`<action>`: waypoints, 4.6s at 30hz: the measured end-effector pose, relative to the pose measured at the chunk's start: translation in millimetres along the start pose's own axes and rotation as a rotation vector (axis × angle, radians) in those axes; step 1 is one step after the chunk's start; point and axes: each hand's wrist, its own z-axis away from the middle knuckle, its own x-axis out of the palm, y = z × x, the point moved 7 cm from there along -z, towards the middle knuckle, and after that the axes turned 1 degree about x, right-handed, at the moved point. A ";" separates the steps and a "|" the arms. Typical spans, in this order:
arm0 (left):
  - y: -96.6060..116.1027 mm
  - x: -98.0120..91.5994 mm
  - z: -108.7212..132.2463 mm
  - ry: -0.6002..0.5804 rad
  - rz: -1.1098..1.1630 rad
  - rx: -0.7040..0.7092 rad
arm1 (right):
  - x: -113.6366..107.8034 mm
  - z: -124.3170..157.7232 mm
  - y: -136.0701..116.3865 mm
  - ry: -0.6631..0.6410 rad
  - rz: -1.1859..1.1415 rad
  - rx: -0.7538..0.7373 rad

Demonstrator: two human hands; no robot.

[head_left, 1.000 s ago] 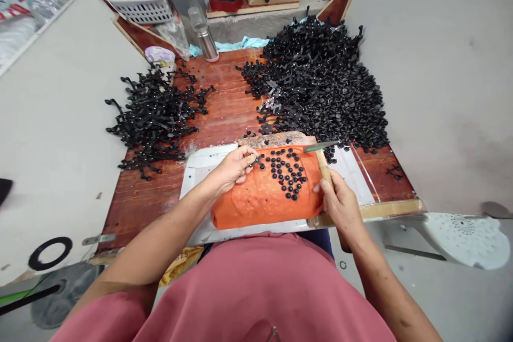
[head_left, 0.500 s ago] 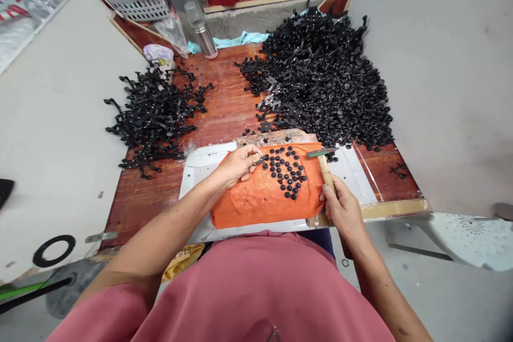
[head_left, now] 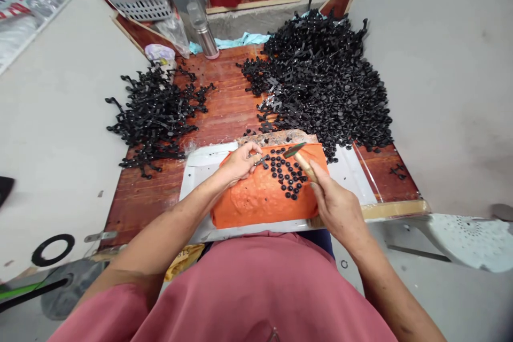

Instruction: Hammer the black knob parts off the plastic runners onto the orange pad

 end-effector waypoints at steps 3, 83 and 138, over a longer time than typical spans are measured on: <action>1.9 0.9 0.4 0.011 -0.011 0.011 | 5.1 -12.8 -23.8 -0.029 0.003 -0.099; -35.8 20.5 59.5 -0.058 0.117 -0.030 | 5.1 35.4 -10.1 -0.119 0.007 -0.005; -32.0 17.2 55.1 -0.045 -0.074 0.049 | 2.7 44.9 -39.5 -0.150 0.117 -0.159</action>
